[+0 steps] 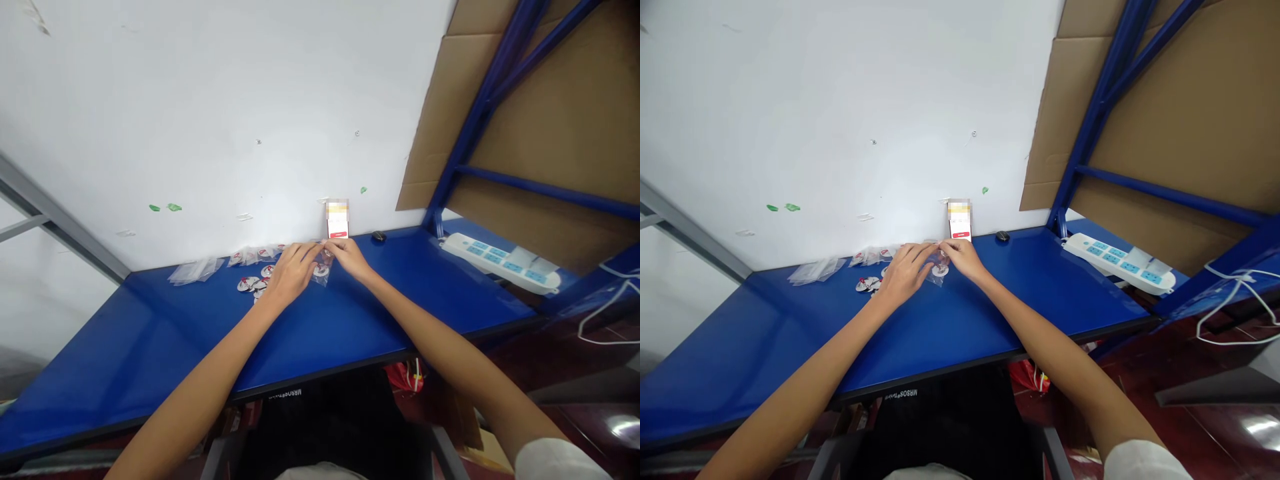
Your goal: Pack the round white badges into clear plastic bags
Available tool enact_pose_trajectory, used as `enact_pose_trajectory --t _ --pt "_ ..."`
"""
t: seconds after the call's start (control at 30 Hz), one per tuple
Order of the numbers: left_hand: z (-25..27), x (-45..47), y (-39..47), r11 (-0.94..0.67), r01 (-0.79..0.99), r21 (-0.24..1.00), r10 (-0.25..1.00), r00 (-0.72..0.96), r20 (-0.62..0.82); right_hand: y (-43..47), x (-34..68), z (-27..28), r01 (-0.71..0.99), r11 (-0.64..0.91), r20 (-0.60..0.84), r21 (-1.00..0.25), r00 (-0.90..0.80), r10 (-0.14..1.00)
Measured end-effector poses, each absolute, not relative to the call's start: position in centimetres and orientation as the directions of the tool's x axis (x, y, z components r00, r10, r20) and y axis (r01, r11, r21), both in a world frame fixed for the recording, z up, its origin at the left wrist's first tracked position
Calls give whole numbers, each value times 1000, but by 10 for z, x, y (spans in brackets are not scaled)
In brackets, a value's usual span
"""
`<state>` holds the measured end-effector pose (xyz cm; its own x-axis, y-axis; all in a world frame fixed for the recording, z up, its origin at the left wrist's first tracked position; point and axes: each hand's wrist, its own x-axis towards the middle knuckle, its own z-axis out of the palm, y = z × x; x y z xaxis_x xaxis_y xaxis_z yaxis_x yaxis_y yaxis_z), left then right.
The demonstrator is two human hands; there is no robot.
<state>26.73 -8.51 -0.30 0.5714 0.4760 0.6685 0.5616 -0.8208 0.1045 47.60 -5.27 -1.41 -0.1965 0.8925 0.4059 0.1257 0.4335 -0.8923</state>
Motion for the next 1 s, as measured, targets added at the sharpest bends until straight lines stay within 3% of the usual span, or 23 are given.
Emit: enact_pose_trajectory --t 0.2,0.33,0.53,0.8,1.0 --pt "-4 268 -85 -784 604 143 527 526 667 -63 476 -9 232 543 498 -807 -227 837" --pt "-4 264 -85 -779 580 237 552 457 698 -69 475 -8 96 579 501 -810 -403 766" --pt "0 259 -82 -779 529 338 577 391 717 -65 473 -15 -106 309 315 -945 -546 776" --pt "3 258 -80 -735 470 489 644 258 720 -71 478 -3 -226 -10 152 -974 -683 714" --pt "7 259 -84 -698 460 549 681 190 707 -72 476 -2 -222 -71 103 -973 -685 721"
